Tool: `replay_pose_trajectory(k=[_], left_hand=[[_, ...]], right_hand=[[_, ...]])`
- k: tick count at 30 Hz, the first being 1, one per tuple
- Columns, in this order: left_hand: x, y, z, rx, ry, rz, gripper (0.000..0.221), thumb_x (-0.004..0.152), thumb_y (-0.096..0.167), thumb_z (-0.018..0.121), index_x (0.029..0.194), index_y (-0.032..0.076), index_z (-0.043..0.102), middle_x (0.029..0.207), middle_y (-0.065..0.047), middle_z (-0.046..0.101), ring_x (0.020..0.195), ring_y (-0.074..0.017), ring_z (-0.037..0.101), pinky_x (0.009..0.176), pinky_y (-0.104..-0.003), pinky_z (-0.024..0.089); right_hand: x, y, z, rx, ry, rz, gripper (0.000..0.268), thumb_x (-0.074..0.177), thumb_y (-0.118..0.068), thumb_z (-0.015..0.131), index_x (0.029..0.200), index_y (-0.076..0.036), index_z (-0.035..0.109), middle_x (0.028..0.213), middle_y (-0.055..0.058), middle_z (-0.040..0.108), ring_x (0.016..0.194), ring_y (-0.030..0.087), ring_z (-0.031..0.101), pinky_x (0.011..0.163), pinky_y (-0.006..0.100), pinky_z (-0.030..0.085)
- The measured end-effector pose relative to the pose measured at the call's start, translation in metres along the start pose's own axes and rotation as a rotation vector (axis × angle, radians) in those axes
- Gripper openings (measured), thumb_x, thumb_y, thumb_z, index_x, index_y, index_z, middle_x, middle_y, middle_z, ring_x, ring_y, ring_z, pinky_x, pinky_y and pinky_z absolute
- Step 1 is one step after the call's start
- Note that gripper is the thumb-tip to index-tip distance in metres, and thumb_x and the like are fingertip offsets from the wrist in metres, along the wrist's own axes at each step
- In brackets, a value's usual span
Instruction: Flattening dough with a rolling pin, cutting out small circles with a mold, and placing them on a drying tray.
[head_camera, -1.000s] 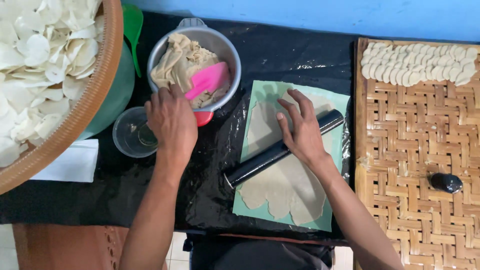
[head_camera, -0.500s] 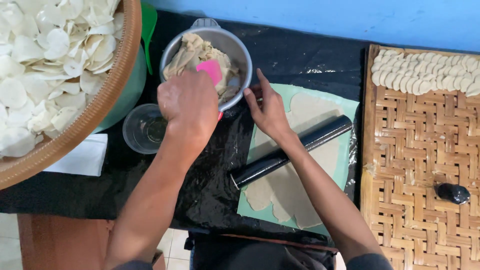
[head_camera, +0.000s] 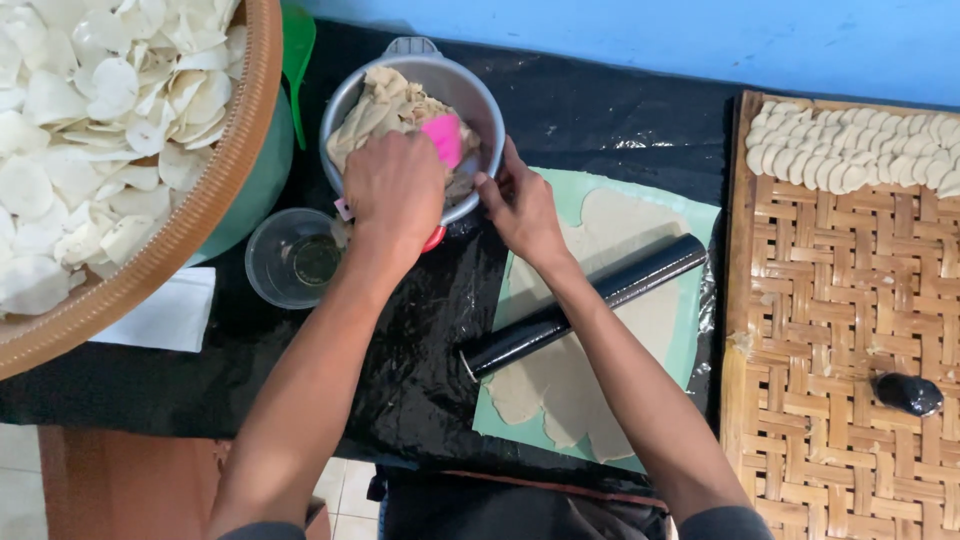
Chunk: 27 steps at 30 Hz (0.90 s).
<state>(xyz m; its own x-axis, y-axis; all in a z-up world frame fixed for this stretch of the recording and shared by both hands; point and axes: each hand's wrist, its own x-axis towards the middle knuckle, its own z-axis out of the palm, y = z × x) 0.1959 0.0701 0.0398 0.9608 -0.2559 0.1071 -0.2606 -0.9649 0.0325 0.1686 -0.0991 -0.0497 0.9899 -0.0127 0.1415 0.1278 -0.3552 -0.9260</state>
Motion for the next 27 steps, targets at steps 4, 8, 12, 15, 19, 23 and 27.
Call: replay_pose_trajectory(k=[4, 8, 12, 15, 19, 23, 27], left_hand=[[-0.01, -0.009, 0.01, -0.1, 0.066, 0.002, 0.016, 0.087, 0.015, 0.065, 0.088, 0.004, 0.077, 0.078, -0.021, 0.074, 0.075, -0.0381, 0.074, 0.065, -0.049, 0.058], [-0.02, -0.011, 0.007, -0.253, 0.023, -0.044, 0.023, 0.097, 0.02, 0.061, 0.09, 0.004, 0.075, 0.078, -0.024, 0.071, 0.076, -0.0431, 0.072, 0.07, -0.054, 0.056], [-0.028, -0.015, 0.018, -0.316, 0.06, -0.078, 0.027, 0.101, 0.025, 0.058, 0.096, 0.004, 0.073, 0.077, -0.025, 0.071, 0.075, -0.0462, 0.07, 0.07, -0.058, 0.054], [-0.034, -0.015, 0.012, -0.371, 0.073, -0.097, 0.026, 0.102, 0.028, 0.058, 0.099, 0.007, 0.073, 0.081, -0.024, 0.072, 0.078, -0.0467, 0.07, 0.07, -0.058, 0.053], [-0.04, -0.022, 0.006, -0.424, 0.059, -0.136, 0.028, 0.102, 0.03, 0.058, 0.098, 0.007, 0.073, 0.083, -0.023, 0.072, 0.079, -0.047, 0.069, 0.071, -0.059, 0.052], [-0.045, -0.031, 0.014, -0.485, 0.132, -0.113, 0.027, 0.102, 0.029, 0.058, 0.098, 0.006, 0.073, 0.085, -0.024, 0.071, 0.08, -0.0476, 0.067, 0.072, -0.058, 0.051], [-0.049, -0.032, 0.013, -0.562, 0.108, -0.125, 0.033, 0.106, 0.03, 0.058, 0.09, 0.002, 0.067, 0.083, -0.024, 0.069, 0.081, -0.0485, 0.065, 0.069, -0.059, 0.047]], right_hand=[[-0.002, 0.0, 0.001, 0.006, -0.014, 0.005, 0.059, 0.101, -0.019, 0.065, 0.153, 0.001, 0.043, 0.077, 0.008, 0.067, 0.064, 0.012, 0.065, 0.061, 0.029, 0.054], [0.0, 0.004, 0.003, 0.006, -0.001, 0.023, 0.064, 0.101, -0.019, 0.065, 0.155, 0.0, 0.038, 0.077, 0.008, 0.068, 0.062, 0.011, 0.065, 0.06, 0.029, 0.054], [-0.001, -0.002, 0.003, 0.022, 0.005, 0.025, 0.062, 0.1, -0.018, 0.065, 0.156, -0.002, 0.041, 0.074, 0.008, 0.066, 0.061, 0.01, 0.06, 0.059, 0.03, 0.052], [-0.002, 0.005, 0.003, 0.038, 0.008, 0.02, 0.06, 0.101, -0.018, 0.065, 0.154, -0.002, 0.043, 0.077, 0.005, 0.067, 0.063, 0.009, 0.062, 0.06, 0.028, 0.054], [0.001, 0.004, 0.003, 0.071, -0.005, 0.02, 0.06, 0.101, -0.019, 0.066, 0.155, -0.003, 0.043, 0.078, 0.004, 0.067, 0.064, 0.008, 0.061, 0.059, 0.028, 0.054], [0.002, 0.008, 0.0, 0.094, -0.007, 0.069, 0.065, 0.1, -0.021, 0.068, 0.155, -0.001, 0.041, 0.079, 0.004, 0.066, 0.066, 0.007, 0.061, 0.057, 0.027, 0.056], [-0.002, 0.009, -0.006, 0.129, -0.035, 0.107, 0.068, 0.098, -0.022, 0.068, 0.154, 0.002, 0.039, 0.082, 0.004, 0.067, 0.068, 0.008, 0.062, 0.059, 0.027, 0.058]])
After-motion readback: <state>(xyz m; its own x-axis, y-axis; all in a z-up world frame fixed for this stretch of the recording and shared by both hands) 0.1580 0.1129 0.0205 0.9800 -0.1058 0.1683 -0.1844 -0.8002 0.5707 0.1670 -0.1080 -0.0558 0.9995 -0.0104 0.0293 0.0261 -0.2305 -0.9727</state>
